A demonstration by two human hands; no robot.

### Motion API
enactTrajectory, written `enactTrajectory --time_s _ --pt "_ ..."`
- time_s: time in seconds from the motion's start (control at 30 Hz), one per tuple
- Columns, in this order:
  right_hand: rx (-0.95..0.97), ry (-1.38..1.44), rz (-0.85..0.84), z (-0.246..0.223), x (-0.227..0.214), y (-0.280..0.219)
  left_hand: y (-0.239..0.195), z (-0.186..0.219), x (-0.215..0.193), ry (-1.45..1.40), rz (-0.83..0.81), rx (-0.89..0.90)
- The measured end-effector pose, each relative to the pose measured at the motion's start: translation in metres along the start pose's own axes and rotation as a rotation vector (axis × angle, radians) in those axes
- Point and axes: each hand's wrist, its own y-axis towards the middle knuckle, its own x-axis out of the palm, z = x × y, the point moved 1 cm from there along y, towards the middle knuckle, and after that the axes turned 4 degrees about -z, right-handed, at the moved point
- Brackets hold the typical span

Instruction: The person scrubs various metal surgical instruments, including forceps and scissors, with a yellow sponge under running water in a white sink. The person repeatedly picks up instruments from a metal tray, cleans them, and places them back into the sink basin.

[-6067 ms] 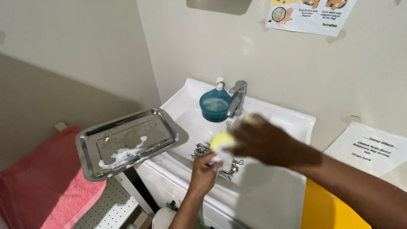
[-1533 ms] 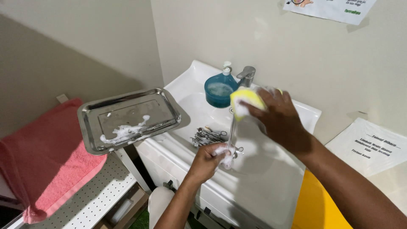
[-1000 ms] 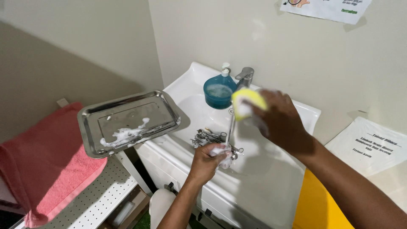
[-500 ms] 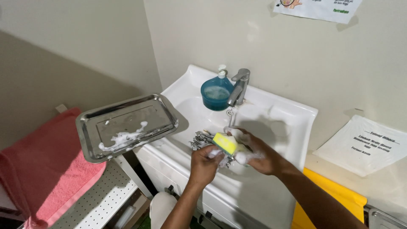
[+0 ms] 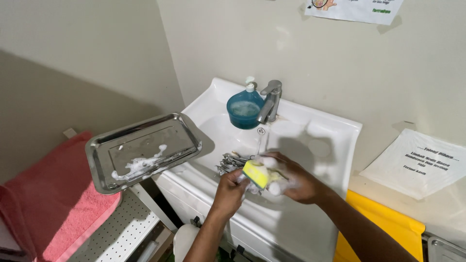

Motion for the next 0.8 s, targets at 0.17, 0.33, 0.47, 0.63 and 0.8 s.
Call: enactTrajectory --time_s 0.17,0.33,0.47,0.63,0.8 --pt "-0.110 -0.547 -0.043 -0.003 0.002 -0.007 0.000 -0.007 -0.004 -0.039 0.068 -0.120" --pt "-0.173 -0.997 -0.050 0.010 -0.020 -0.001 -0.002 0.001 0.001 0.021 -0.053 0.125" --pt "-0.133 -1.287 0.105 -0.014 -0.063 0.026 -0.008 0.019 0.010 0.075 -0.023 0.030" --pt "0.054 -1.296 0.238 -0.047 -0.079 0.034 -0.007 0.013 0.009 0.147 0.080 -0.034" --pt "-0.328 -1.099 -0.122 -0.047 -0.047 0.020 -0.009 0.018 0.012 -0.004 0.054 0.017"
